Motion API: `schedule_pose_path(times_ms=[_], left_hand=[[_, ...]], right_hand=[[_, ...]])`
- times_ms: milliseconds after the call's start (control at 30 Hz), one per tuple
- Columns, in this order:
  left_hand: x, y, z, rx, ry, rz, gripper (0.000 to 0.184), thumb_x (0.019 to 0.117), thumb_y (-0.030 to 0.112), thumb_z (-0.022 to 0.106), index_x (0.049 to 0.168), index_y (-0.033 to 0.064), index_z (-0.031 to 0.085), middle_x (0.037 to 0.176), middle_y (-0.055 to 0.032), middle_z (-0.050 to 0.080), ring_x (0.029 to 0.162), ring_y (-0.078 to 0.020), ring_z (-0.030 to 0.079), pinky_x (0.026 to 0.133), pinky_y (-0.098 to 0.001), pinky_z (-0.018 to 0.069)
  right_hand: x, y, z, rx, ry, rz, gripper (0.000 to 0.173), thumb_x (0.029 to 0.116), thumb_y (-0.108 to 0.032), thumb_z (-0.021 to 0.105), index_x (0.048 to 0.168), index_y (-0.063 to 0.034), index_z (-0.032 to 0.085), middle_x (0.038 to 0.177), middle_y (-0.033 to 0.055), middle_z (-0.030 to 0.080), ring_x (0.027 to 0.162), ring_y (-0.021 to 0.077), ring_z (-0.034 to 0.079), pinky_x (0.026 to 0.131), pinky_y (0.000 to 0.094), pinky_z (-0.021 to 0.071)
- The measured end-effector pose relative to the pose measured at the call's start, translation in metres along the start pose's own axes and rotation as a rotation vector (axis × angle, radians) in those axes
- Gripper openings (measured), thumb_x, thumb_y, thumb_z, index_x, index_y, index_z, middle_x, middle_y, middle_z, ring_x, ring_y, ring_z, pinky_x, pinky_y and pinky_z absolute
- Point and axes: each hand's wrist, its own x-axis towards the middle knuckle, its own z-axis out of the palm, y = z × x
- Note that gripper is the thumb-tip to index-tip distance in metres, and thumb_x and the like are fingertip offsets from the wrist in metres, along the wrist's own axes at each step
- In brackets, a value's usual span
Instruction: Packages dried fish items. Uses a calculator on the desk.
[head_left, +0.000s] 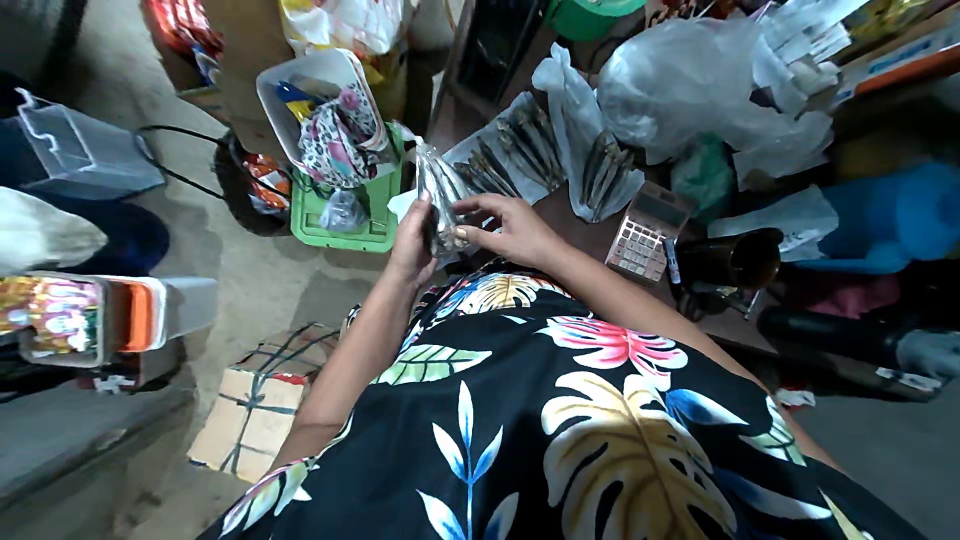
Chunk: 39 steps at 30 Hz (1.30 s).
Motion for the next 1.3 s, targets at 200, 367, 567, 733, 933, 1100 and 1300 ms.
schedule_pose_path(times_ms=[200, 367, 567, 733, 933, 1100, 1300], left_hand=[[-0.003, 0.0, -0.005, -0.021, -0.044, 0.059, 0.029, 0.1098, 0.022, 0.033, 0.132, 0.0122, 0.05, 0.102, 0.0002, 0.068, 0.09, -0.0087, 0.068, 0.08, -0.0285, 0.0591], [-0.003, 0.0, -0.006, -0.011, -0.171, 0.069, 0.034, 0.1076, 0.019, 0.029, 0.132, 0.0095, 0.051, 0.108, -0.0012, 0.069, 0.098, -0.0108, 0.068, 0.088, -0.0322, 0.0584], [-0.004, -0.002, -0.011, 0.033, -0.232, 0.101, 0.027, 0.105, 0.01, 0.044, 0.13, 0.008, 0.054, 0.109, -0.0009, 0.07, 0.097, -0.0113, 0.069, 0.087, -0.0315, 0.0595], [-0.003, -0.005, -0.017, 0.055, -0.27, 0.152, 0.026, 0.0991, 0.003, 0.055, 0.125, 0.0081, 0.058, 0.111, -0.0003, 0.07, 0.1, -0.0117, 0.069, 0.092, -0.0328, 0.0584], [-0.004, -0.008, -0.019, 0.08, -0.285, 0.165, 0.025, 0.0977, 0.005, 0.058, 0.122, 0.0103, 0.058, 0.107, 0.0021, 0.07, 0.099, -0.0094, 0.068, 0.091, -0.0312, 0.058], [-0.002, -0.009, -0.018, 0.062, -0.301, 0.161, 0.023, 0.0979, 0.005, 0.058, 0.12, 0.0102, 0.058, 0.106, 0.0011, 0.071, 0.098, -0.0097, 0.069, 0.09, -0.0307, 0.058], [-0.002, -0.006, -0.009, 0.189, -0.245, 0.164, 0.032, 0.0912, 0.007, 0.068, 0.12, 0.0094, 0.056, 0.105, 0.001, 0.069, 0.093, -0.0089, 0.069, 0.083, -0.0283, 0.0598]], right_hand=[[0.006, 0.015, -0.01, 0.02, 0.147, 0.174, 0.041, 0.1024, -0.023, 0.063, 0.137, -0.0003, 0.059, 0.136, 0.0176, 0.061, 0.115, 0.0221, 0.065, 0.098, 0.038, 0.0547], [0.009, 0.018, -0.003, 0.245, -0.014, 0.292, 0.056, 0.105, -0.023, 0.058, 0.153, -0.0009, 0.04, 0.143, 0.0188, 0.057, 0.117, 0.022, 0.065, 0.098, 0.0388, 0.0542], [0.007, 0.02, -0.004, 0.344, 0.033, 0.312, 0.056, 0.0939, -0.003, 0.07, 0.145, 0.0025, 0.046, 0.124, 0.0162, 0.062, 0.099, 0.016, 0.066, 0.088, 0.0324, 0.0577], [0.007, 0.025, -0.003, 0.344, 0.1, 0.287, 0.043, 0.0882, 0.003, 0.072, 0.127, 0.0043, 0.054, 0.115, 0.0158, 0.064, 0.099, 0.0152, 0.066, 0.088, 0.0308, 0.0575], [0.006, 0.026, -0.002, 0.402, 0.101, 0.273, 0.052, 0.0885, 0.002, 0.073, 0.135, 0.004, 0.051, 0.121, 0.0177, 0.064, 0.105, 0.0173, 0.067, 0.092, 0.0328, 0.0581], [0.002, 0.028, -0.006, 0.428, 0.074, 0.266, 0.053, 0.0885, 0.0, 0.074, 0.136, 0.0028, 0.05, 0.121, 0.0171, 0.065, 0.103, 0.0174, 0.068, 0.09, 0.0335, 0.0591], [0.0, 0.03, -0.006, 0.407, 0.054, 0.254, 0.06, 0.0846, 0.006, 0.075, 0.137, 0.0035, 0.045, 0.117, 0.0169, 0.067, 0.1, 0.017, 0.07, 0.089, 0.0335, 0.0598]])
